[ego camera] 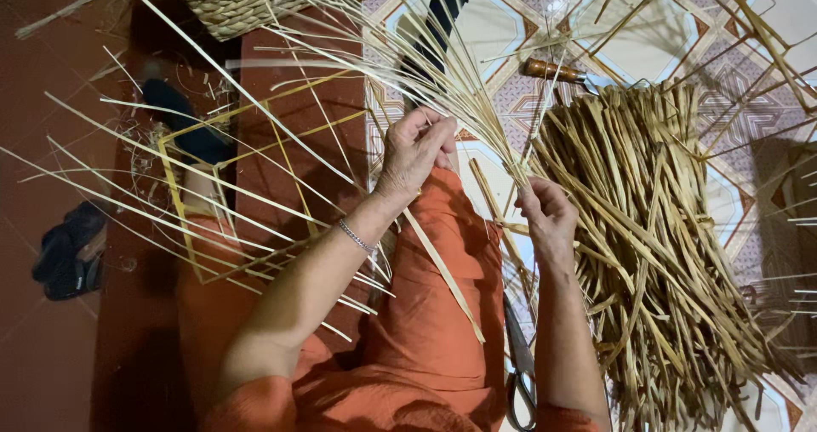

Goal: The person weaves thin dried palm leaves into a rectangular basket frame. They interlace the leaves through the frame's openings and use scissors to trim excess material.

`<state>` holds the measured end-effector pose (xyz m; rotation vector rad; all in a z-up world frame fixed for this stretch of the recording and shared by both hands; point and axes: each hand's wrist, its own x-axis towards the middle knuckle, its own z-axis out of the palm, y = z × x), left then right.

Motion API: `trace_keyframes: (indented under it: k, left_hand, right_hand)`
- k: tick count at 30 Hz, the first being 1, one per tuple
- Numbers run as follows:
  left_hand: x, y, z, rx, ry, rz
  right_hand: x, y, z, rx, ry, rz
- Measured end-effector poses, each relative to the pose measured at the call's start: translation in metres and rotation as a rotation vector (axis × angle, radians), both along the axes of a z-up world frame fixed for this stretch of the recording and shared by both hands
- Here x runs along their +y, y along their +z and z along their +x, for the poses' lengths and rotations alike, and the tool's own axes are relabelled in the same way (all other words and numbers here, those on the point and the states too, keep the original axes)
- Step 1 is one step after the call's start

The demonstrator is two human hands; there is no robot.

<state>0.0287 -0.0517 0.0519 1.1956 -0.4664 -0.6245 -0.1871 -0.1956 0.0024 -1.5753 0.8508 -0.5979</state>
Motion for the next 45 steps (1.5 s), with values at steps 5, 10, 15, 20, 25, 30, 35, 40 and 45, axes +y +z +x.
trace_keyframes:
  k: [5, 10, 15, 20, 25, 30, 35, 40, 45]
  left_hand:
    - [-0.003, 0.001, 0.001, 0.029, 0.021, 0.009]
    - [-0.005, 0.001, 0.002, -0.019, 0.015, -0.001]
    - [-0.003, -0.008, -0.002, 0.022, -0.011, -0.058]
    - [-0.001, -0.009, 0.0, -0.059, -0.037, -0.098]
    - [0.008, 0.024, 0.017, -0.187, 0.068, -0.065]
    - [0.036, 0.076, 0.032, -0.381, 0.135, -0.174]
    - [0.083, 0.138, 0.054, -0.561, 0.215, -0.242]
    - [0.133, 0.183, 0.063, -0.63, 0.269, -0.257]
    - [0.11, 0.165, 0.054, -0.493, 0.131, -0.14]
  right_hand:
    - [-0.001, -0.006, -0.004, -0.038, 0.037, 0.055]
    - [-0.003, -0.011, -0.007, -0.065, 0.079, 0.094]
    - [-0.008, -0.009, -0.003, 0.003, 0.036, 0.078]
    - [-0.014, -0.008, 0.0, -0.036, 0.007, -0.003]
    - [-0.041, -0.016, 0.009, -0.021, -0.115, -0.048]
    - [-0.079, -0.039, 0.02, 0.292, -0.184, -0.061]
    - [-0.106, -0.08, 0.036, 0.411, -0.198, -0.162]
    - [-0.115, -0.09, 0.042, 0.597, -0.025, -0.537]
    - [-0.071, -0.049, 0.039, 0.698, 0.24, -0.801]
